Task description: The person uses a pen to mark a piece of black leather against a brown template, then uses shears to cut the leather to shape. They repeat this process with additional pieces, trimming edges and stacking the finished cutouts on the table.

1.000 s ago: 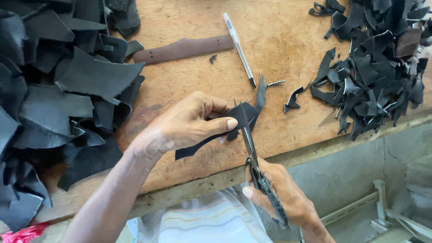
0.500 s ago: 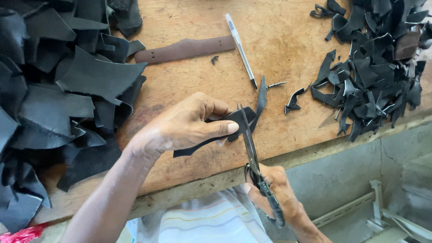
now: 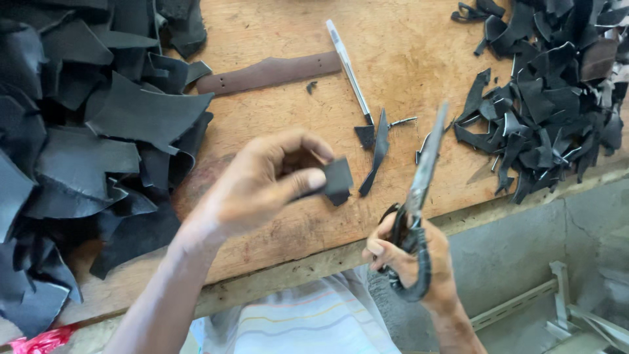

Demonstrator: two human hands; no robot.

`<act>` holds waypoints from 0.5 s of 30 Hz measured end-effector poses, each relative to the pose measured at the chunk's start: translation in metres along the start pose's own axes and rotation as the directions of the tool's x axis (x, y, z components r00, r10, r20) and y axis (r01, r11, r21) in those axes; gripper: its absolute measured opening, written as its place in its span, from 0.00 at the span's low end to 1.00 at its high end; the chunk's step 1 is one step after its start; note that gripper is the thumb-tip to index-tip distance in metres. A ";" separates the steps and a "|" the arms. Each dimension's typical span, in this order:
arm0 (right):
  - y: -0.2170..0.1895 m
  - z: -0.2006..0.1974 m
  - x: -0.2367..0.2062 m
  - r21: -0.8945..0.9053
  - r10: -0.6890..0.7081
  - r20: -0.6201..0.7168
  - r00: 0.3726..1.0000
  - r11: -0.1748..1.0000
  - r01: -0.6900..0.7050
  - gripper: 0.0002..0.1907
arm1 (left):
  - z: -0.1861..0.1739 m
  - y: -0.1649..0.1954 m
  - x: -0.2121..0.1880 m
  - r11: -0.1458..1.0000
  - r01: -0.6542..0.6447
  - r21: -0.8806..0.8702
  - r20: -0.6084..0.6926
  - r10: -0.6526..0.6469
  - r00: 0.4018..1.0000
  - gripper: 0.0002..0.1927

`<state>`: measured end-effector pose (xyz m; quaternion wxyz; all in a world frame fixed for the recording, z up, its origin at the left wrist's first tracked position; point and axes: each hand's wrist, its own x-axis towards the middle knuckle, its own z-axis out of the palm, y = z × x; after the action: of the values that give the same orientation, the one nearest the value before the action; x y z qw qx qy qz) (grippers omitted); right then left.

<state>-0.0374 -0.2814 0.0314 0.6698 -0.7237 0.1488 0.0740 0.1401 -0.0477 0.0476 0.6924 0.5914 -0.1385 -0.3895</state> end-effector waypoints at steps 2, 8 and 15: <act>-0.006 -0.004 0.006 0.125 -0.074 0.023 0.997 0.990 0.071 0.10 | 0.007 0.004 -0.005 0.997 0.001 0.075 0.041 -0.004 0.999 0.14; -0.018 0.005 0.019 0.134 0.113 -0.151 0.982 0.987 -0.093 0.16 | 0.024 0.002 -0.004 0.967 -0.039 0.253 0.114 0.010 0.993 0.13; -0.025 0.007 0.038 0.127 0.099 -0.136 0.986 0.989 -0.082 0.13 | 0.000 -0.013 -0.005 0.992 0.124 -0.030 0.089 -0.121 0.989 0.21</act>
<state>0.0070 -0.2779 0.0429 0.6960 -0.6777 0.2331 0.0437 0.1320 -0.0443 0.0367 0.6706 0.5691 -0.1249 -0.4591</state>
